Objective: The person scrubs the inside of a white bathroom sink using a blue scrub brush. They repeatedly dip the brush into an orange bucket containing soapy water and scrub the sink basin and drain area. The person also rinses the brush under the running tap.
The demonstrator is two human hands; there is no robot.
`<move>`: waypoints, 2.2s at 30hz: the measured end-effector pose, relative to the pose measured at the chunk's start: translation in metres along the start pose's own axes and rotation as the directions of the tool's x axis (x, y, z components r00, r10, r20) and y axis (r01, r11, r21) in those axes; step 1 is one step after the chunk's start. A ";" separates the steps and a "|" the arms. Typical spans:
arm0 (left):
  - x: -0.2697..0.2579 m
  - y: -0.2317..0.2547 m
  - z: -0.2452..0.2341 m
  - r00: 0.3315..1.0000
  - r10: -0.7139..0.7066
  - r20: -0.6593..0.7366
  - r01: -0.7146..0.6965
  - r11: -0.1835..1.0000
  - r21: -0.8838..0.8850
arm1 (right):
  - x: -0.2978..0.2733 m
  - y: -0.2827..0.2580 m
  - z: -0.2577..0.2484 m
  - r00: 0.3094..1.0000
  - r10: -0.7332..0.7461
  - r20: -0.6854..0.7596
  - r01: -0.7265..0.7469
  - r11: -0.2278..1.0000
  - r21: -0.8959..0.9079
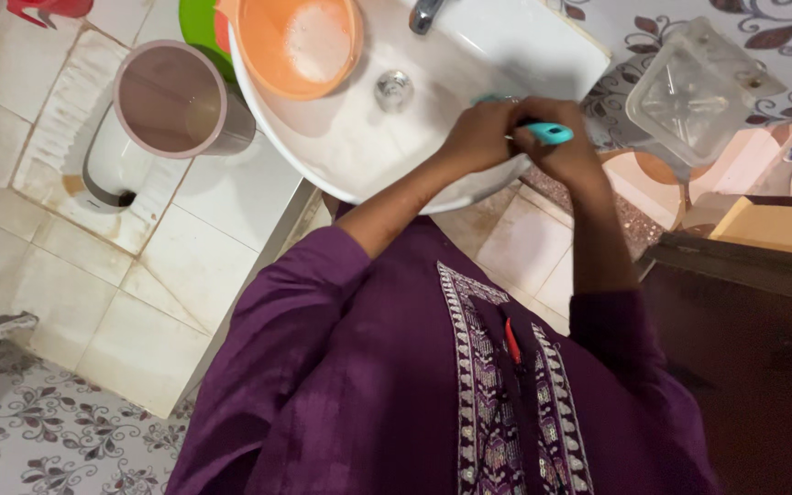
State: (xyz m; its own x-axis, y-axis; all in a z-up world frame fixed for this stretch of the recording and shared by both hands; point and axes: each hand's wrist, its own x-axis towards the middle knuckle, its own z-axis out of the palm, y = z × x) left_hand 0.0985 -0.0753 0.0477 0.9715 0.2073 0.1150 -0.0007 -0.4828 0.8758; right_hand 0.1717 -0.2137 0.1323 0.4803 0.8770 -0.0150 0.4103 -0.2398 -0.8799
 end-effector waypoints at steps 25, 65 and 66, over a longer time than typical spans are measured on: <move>-0.060 0.009 -0.060 0.856 -0.296 0.424 0.071 0.879 0.472 | -0.042 0.003 0.095 0.966 0.253 -0.047 -0.187 0.815 0.549; -0.071 -0.091 -0.170 0.841 -0.093 0.534 -0.158 0.900 0.406 | 0.037 -0.020 0.214 0.814 0.520 -0.259 -0.225 0.694 0.684; -0.072 -0.102 -0.166 0.854 -0.100 0.511 -0.125 0.913 0.387 | 0.046 -0.018 0.223 0.818 0.497 -0.288 -0.230 0.742 0.629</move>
State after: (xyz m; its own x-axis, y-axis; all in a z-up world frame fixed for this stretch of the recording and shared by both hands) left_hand -0.0104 0.1001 0.0275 0.9506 -0.2098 -0.2289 -0.0303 -0.7964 0.6040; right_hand 0.0137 -0.0763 0.0416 0.8204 0.4785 -0.3130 -0.2936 -0.1172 -0.9487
